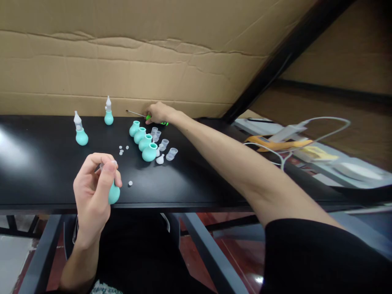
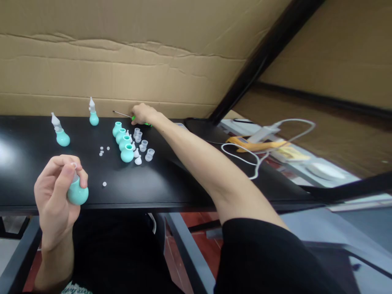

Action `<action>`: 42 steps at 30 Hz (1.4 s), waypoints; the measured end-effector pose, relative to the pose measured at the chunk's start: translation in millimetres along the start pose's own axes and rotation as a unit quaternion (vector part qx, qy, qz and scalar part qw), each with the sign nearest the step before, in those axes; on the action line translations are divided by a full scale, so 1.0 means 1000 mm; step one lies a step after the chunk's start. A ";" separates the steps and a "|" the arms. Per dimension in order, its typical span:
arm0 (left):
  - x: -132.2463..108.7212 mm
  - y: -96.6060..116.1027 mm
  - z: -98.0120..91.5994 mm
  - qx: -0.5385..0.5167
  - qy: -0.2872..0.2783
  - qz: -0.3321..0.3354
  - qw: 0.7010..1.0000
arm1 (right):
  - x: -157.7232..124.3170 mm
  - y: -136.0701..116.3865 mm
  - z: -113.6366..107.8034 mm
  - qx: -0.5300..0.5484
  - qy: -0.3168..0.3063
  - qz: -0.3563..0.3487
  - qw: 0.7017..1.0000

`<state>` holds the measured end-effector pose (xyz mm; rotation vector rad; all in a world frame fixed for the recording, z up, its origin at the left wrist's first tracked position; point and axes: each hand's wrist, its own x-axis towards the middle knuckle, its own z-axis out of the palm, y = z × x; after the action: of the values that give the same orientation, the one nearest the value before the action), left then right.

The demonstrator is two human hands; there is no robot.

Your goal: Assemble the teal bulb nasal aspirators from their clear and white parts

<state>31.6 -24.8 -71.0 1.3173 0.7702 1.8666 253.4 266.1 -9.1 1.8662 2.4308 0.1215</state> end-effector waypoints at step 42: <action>0.005 0.002 0.006 -0.073 0.144 -0.001 0.987 | -0.198 -0.083 -0.017 0.192 -0.007 -0.456 0.869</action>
<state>35.4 -21.4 -65.2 0.9674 0.7610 2.0959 222.6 53.0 0.6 0.5699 3.1801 -0.4551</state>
